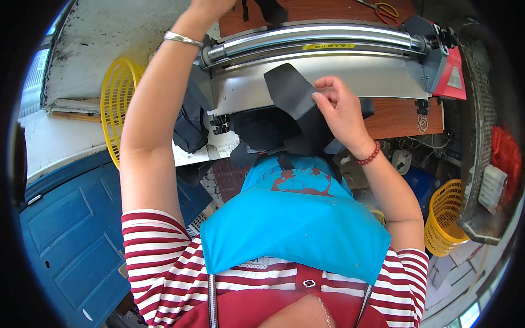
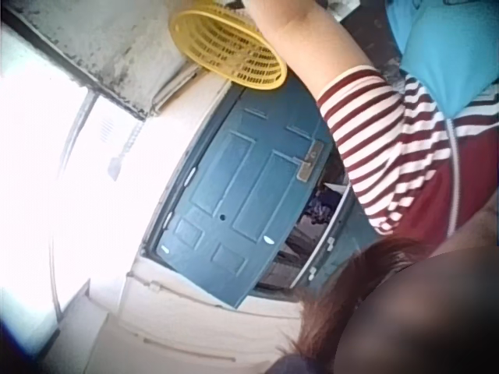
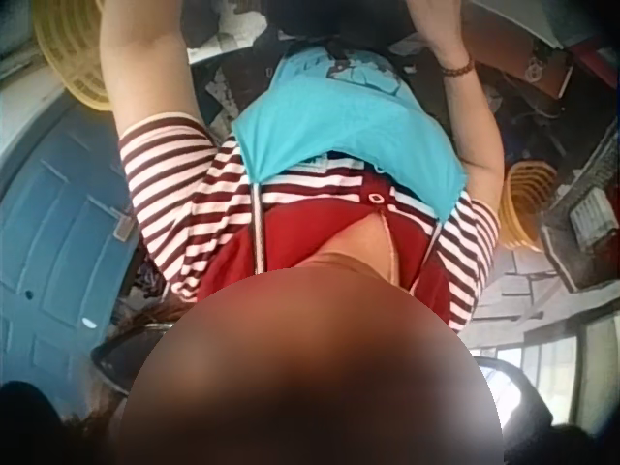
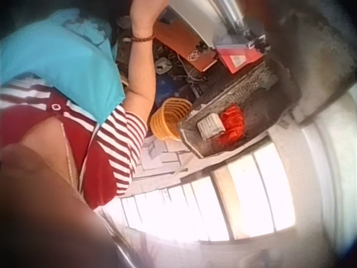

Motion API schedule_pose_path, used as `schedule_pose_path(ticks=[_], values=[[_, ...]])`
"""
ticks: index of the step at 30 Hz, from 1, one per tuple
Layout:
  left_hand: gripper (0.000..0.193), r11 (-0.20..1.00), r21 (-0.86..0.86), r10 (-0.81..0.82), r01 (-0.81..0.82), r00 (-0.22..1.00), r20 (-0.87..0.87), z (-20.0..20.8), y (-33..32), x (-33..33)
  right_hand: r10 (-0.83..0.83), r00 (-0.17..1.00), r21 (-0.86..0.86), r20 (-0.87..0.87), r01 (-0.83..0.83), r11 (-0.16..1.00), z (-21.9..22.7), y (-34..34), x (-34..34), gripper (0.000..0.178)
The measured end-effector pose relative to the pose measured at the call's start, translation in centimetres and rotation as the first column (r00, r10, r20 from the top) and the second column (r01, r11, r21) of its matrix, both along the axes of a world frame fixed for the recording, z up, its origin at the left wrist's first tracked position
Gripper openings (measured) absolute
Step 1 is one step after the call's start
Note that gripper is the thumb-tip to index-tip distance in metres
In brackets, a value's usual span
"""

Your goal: Apply adhesive to shoe leather components using a roller machine.

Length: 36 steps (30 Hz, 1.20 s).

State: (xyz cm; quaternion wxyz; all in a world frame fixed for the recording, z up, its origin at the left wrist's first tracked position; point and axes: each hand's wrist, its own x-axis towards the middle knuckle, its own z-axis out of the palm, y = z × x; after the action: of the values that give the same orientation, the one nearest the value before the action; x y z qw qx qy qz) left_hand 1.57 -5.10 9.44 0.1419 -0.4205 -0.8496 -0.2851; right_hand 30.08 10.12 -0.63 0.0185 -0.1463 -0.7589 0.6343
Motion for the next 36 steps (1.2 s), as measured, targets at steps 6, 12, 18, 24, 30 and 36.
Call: schedule_pose_path(ticks=[6, 12, 18, 24, 30, 36], values=[[0.037, 0.905, -0.416, -0.011, 0.085, 0.984, 0.177, -9.2, 1.3, -1.5, 0.010, 0.996, 0.169, -0.089, 0.005, 0.986, 0.1, 1.1, -5.1, 0.015], [0.051, 0.860, -0.477, 0.172, 0.181, 0.777, 0.606, -11.3, 2.2, -3.6, 0.065, 0.947, 0.510, -0.315, 0.111, 0.853, -0.8, 2.1, -6.1, 0.013], [0.037, 0.932, -0.349, 0.337, -0.100, 0.595, 0.730, -11.3, 1.2, -5.7, 0.014, 0.992, 0.728, -0.123, 0.080, 0.681, 1.0, 2.7, -3.4, 0.009], [0.021, 0.916, -0.027, 0.277, -0.401, 0.582, 0.764, -3.1, 2.5, -6.6, 0.128, 0.933, 0.571, -0.337, 0.095, 0.815, -0.2, 1.2, -1.0, 0.011], [0.017, 0.946, 0.081, 0.152, -0.314, 0.649, 0.746, 6.3, -0.3, -6.4, 0.506, 0.806, 0.639, -0.307, -0.219, 0.738, -6.9, -4.1, 1.5, 0.021], [0.052, 0.953, 0.234, 0.020, -0.190, 0.814, 0.580, 9.6, -3.9, -3.4, 0.609, 0.779, 0.855, -0.145, -0.211, 0.474, -12.7, -8.8, -0.7, 0.025]])
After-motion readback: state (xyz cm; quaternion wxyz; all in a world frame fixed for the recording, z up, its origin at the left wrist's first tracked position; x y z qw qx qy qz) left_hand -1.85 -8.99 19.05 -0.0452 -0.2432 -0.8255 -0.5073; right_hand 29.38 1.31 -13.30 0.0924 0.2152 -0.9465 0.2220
